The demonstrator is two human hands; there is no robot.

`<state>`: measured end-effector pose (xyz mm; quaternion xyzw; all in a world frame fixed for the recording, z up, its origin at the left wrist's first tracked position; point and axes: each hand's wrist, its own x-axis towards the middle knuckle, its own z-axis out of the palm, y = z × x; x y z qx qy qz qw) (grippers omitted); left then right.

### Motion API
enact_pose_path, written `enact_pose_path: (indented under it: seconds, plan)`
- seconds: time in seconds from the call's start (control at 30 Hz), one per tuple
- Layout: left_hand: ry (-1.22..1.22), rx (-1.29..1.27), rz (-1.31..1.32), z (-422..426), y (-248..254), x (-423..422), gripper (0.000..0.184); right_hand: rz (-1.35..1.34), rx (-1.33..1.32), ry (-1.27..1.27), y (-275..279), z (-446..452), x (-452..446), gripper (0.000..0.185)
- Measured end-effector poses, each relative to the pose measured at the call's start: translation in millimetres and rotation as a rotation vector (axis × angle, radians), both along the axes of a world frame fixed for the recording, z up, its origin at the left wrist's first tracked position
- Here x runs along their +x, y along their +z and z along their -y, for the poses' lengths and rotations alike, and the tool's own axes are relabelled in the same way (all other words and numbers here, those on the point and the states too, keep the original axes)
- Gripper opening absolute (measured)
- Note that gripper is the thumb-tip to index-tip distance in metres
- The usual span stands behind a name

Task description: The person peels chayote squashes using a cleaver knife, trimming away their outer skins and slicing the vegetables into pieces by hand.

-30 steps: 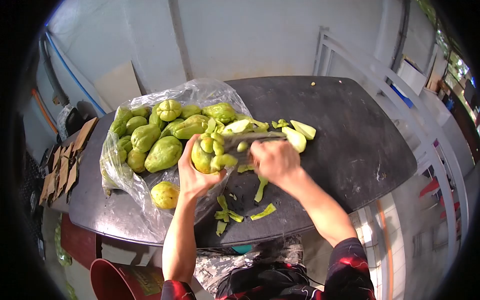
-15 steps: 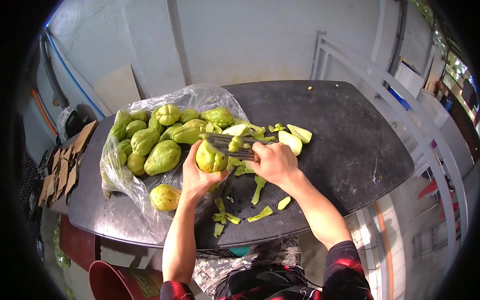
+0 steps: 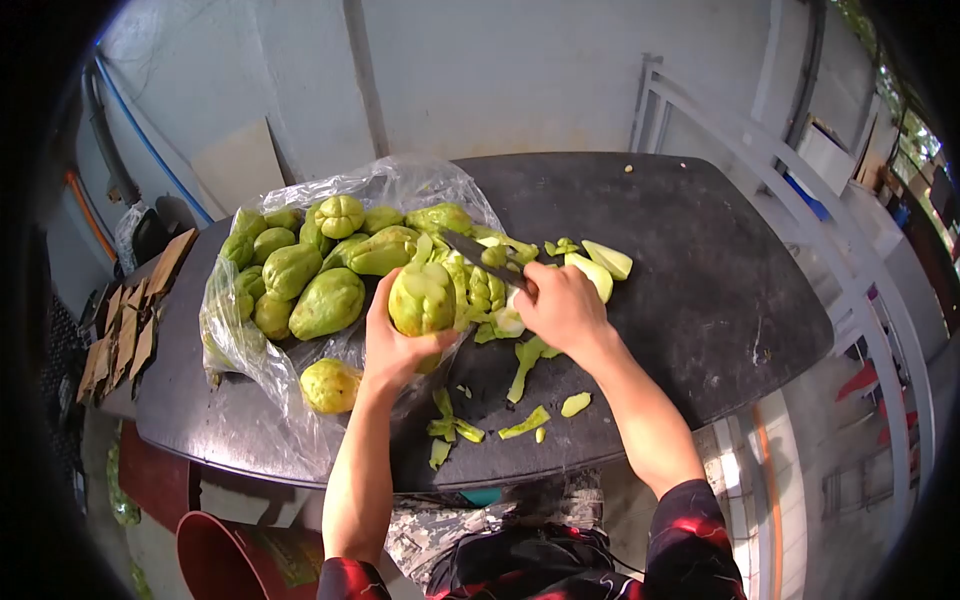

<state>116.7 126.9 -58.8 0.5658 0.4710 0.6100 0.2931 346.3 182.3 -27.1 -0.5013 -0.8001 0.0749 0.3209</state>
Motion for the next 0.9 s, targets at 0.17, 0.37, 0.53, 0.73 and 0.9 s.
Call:
enact_pose_path:
  seconds: [0.17,0.37,0.53,0.73,0.9]
  plan:
    - [-0.221,-0.301,0.498,3,5,-2,0.081,-0.138,-0.14,0.065,9,11,5,0.021]
    - [-0.337,-0.007,0.905,3,11,-2,0.07,0.009,0.026,-0.069,10,-1,5,0.015]
    - [-0.476,-0.335,1.055,13,13,-17,0.064,-0.141,-0.001,0.027,14,2,0,0.017]
    - [-0.656,-0.352,1.191,19,18,0,0.067,-0.282,0.259,0.178,2,12,-5,0.018]
    - [-0.56,-0.39,1.198,13,14,5,0.062,-0.216,0.226,0.208,-10,14,-8,0.02]
